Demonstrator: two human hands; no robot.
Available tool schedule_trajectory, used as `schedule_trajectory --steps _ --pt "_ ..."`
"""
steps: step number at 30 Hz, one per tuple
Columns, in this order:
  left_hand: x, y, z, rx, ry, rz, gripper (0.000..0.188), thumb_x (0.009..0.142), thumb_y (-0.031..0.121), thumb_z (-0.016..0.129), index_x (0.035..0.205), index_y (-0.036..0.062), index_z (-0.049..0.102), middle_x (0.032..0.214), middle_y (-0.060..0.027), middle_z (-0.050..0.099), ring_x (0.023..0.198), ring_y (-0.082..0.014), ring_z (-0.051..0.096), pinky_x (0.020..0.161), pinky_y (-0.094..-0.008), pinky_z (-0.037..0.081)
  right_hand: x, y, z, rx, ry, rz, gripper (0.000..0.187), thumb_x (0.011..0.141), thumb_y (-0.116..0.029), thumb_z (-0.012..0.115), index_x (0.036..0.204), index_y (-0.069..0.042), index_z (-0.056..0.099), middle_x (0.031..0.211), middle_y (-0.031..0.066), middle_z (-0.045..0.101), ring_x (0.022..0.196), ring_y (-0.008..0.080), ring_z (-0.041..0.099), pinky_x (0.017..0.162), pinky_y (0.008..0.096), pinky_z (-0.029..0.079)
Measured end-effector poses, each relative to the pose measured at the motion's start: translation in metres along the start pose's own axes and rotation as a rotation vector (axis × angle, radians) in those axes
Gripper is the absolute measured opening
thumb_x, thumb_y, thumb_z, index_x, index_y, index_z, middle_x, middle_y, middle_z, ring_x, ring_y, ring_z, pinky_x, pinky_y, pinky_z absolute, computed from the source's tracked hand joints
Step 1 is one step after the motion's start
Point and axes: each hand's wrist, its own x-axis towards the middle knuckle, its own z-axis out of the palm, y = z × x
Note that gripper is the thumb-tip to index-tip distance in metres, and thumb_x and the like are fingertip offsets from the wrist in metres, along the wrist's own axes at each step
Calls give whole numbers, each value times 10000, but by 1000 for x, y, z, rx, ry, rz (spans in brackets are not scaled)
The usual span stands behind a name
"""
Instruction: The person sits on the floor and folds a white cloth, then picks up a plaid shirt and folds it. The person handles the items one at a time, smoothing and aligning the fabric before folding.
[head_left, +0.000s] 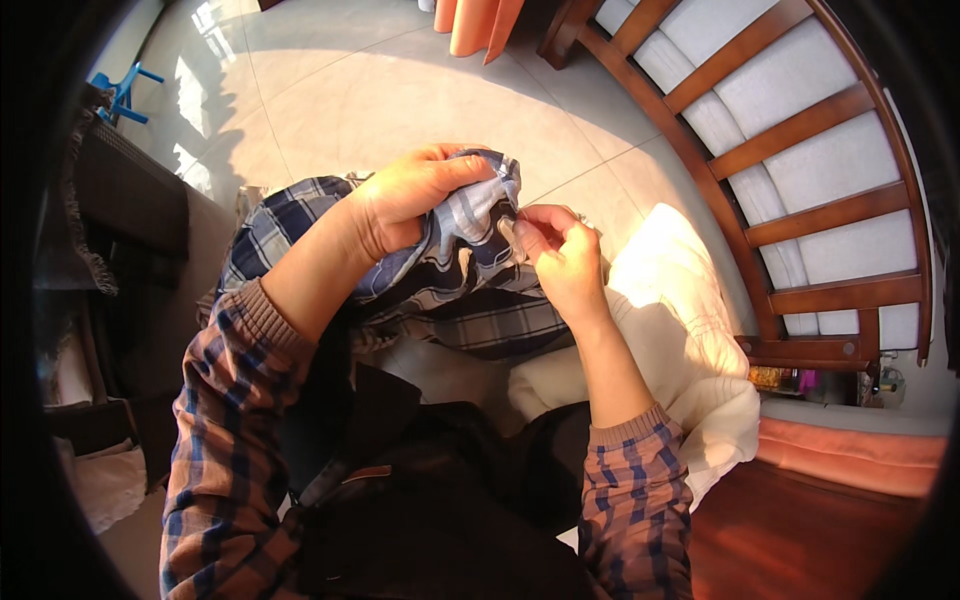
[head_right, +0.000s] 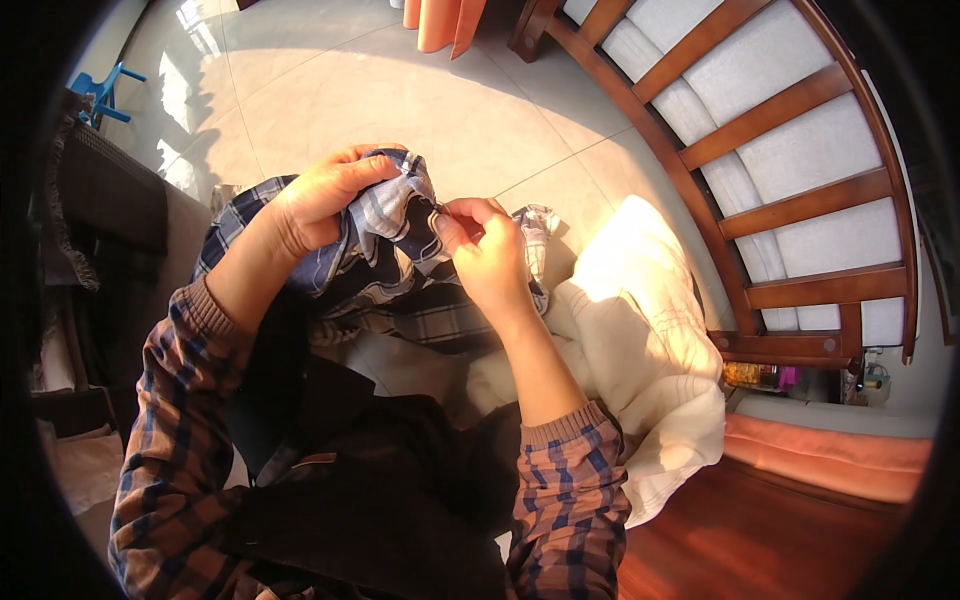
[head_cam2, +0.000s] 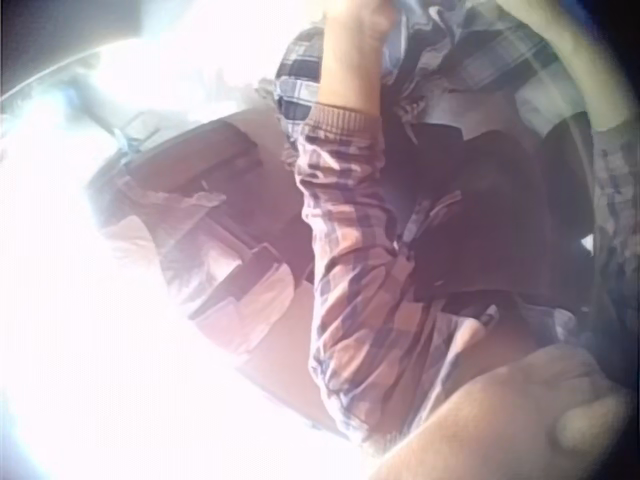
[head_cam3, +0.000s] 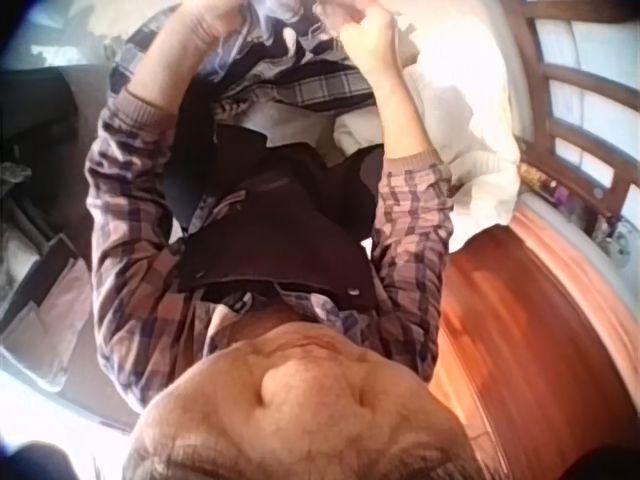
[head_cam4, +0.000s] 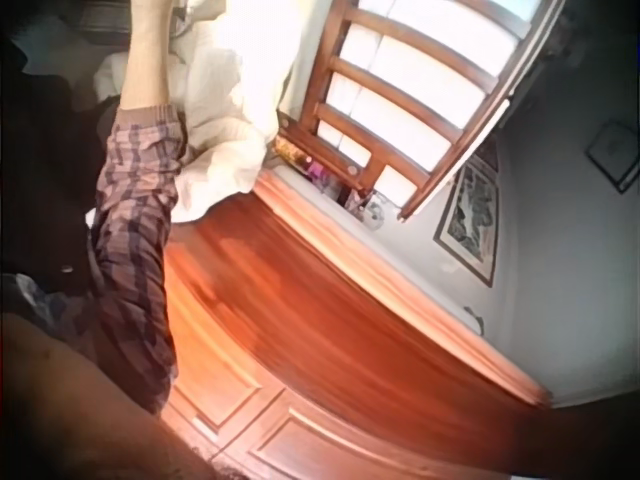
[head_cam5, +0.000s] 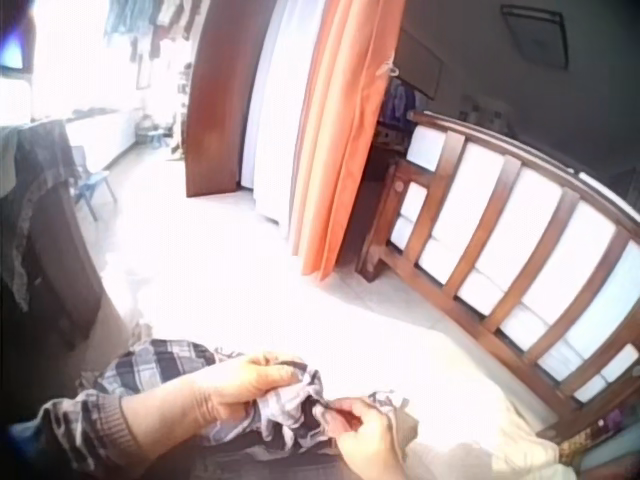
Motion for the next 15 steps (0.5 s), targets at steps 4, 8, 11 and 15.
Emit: schedule_trajectory --steps 4,8,11,15 --pt "1 1 -3 -48 87 14 193 850 161 537 936 -8 574 863 -100 628 741 -175 618 671 -298 520 5 2 -24 175 105 123 73 870 -84 519 840 -26 550 659 10 534 575 73 471 532 199 381" --pt "-6 8 -15 -177 222 28 220 861 214 531 945 16 580 877 -86 627 770 -181 617 698 -317 519 14 4 -69 666 431 180 66 860 -105 546 838 -44 532 690 27 548 552 96 473 527 225 397" --pt "-5 10 -24 -197 265 21 218 860 208 530 937 10 577 855 -93 623 735 -182 611 666 -317 521 26 23 -123 565 577 187 59 862 -93 534 886 -39 532 722 41 560 584 113 505 539 229 410" --pt "7 9 -11 -163 241 37 203 849 189 531 909 -1 572 806 -102 615 658 -177 602 583 -308 521 22 60 -155 -923 532 19 566 760 -24 588 1274 1 353 1172 238 494 1090 331 492 887 386 412"
